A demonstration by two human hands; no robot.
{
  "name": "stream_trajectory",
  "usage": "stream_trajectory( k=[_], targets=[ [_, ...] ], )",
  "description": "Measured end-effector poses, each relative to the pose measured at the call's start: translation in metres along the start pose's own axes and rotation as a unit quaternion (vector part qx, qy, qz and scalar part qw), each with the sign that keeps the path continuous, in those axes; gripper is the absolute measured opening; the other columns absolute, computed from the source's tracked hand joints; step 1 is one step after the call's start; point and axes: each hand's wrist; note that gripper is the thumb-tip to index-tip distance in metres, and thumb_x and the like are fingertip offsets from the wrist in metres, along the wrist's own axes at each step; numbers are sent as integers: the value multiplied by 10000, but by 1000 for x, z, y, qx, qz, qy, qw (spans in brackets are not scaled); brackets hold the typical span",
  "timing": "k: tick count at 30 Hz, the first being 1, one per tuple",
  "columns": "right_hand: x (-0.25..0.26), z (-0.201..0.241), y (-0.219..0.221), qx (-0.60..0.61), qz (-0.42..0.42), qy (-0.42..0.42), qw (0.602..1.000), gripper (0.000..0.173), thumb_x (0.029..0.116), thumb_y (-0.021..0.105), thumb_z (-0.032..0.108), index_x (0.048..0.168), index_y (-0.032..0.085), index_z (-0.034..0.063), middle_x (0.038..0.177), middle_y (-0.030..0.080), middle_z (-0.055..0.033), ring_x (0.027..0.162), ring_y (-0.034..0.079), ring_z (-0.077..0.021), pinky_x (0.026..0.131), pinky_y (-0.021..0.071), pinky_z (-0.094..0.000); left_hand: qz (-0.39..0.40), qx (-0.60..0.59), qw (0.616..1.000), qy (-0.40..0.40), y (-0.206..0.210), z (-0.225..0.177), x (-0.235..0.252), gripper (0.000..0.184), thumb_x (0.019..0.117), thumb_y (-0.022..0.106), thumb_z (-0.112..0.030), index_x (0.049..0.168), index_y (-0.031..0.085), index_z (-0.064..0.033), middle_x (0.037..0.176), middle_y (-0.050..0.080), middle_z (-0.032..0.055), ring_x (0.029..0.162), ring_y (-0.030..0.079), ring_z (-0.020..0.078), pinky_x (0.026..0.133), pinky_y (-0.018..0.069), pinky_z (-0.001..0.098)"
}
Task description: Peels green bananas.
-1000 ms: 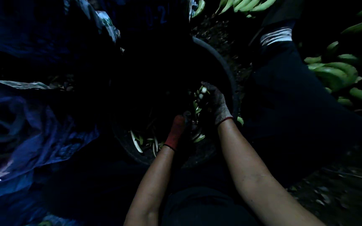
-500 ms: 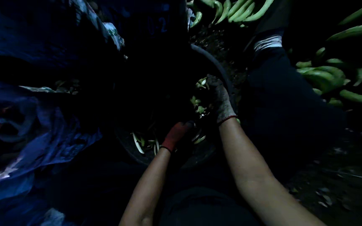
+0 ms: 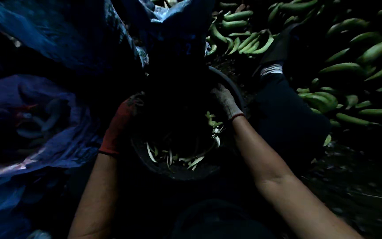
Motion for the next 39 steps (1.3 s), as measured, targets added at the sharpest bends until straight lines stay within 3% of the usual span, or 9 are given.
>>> stream_trajectory(
  k=[7, 9, 12, 14, 19, 23, 30, 33, 39],
  targets=[
    [25, -101, 80, -326, 64, 60, 941, 599, 951, 686, 315, 1450, 518, 31, 1490, 480, -260, 1377, 456, -445, 1104, 386, -636, 5, -201, 969, 144, 9, 38, 7, 523, 1041, 578, -140, 1533, 411, -201, 1354, 609, 42, 1100, 637, 104, 899, 571, 320],
    [20, -84, 91, -341, 57, 68, 936, 648, 924, 661, 490, 1402, 574, 61, 1439, 530, -252, 1327, 505, -437, 1062, 421, -645, 2, -176, 979, 104, 13, 23, 7, 467, 1072, 531, -241, 1525, 420, -233, 1276, 636, 17, 1015, 645, 76, 840, 575, 298],
    [-16, 6, 69, -315, 109, 139, 932, 551, 1029, 528, 485, 1463, 533, 146, 1460, 542, -164, 1339, 522, -345, 1098, 423, -550, -6, -106, 993, 60, 11, 13, 8, 469, 1092, 453, -183, 1523, 414, -1, 1390, 584, 206, 1211, 596, 196, 1042, 476, 381],
    [-10, -12, 66, -245, 78, 190, 948, 531, 1058, 491, 431, 1489, 485, 122, 1484, 513, -181, 1370, 489, -368, 1120, 395, -562, -23, -126, 987, 93, 18, 10, 8, 441, 1096, 382, -160, 1481, 412, 54, 1304, 595, 148, 1114, 582, 34, 963, 474, 193],
    [56, -148, 60, 14, 0, 66, 998, 525, 1012, 566, 469, 1501, 495, 290, 1389, 629, -61, 1240, 620, -226, 1040, 516, -496, -13, -168, 976, 135, 28, 1, 4, 416, 1067, 485, -110, 1416, 465, 117, 1311, 621, 151, 1143, 590, 13, 997, 473, 169],
    [23, -128, 27, 518, 1, 81, 851, 415, 1066, 459, 370, 1385, 539, 117, 1109, 690, -159, 889, 693, -274, 728, 594, -450, 37, -303, 945, 119, 59, 15, 22, 385, 1069, 473, -113, 1432, 441, 12, 1123, 635, -12, 956, 612, -60, 840, 527, 119],
    [-25, -54, -11, 522, 118, -42, 844, 473, 1041, 513, 456, 1419, 540, 172, 1242, 661, -121, 1022, 683, -263, 833, 593, -442, 62, -55, 984, 155, 96, 12, 21, 409, 1074, 505, -193, 1449, 512, -31, 1282, 654, 130, 1125, 635, 127, 988, 515, 308],
    [-41, -49, -9, 494, 129, -99, 854, 461, 1047, 439, 507, 1393, 552, 225, 1186, 674, -76, 974, 676, -209, 796, 582, -407, 87, 47, 987, 125, 105, 11, 17, 441, 1103, 444, -271, 1525, 488, -151, 1446, 595, 154, 1317, 587, 299, 1119, 444, 538],
    [-60, -26, 0, 526, 135, -65, 837, 469, 1044, 416, 555, 1336, 557, 216, 1033, 671, -26, 822, 665, -131, 684, 582, -316, 121, 190, 963, 147, 126, 3, 10, 468, 1070, 460, -468, 1521, 490, -346, 1410, 615, 103, 1245, 625, 334, 1012, 482, 638]
  ],
)
Point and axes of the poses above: each hand's wrist, its own x-axis towards the middle knuckle, its own y-axis out of the palm, z = x × y
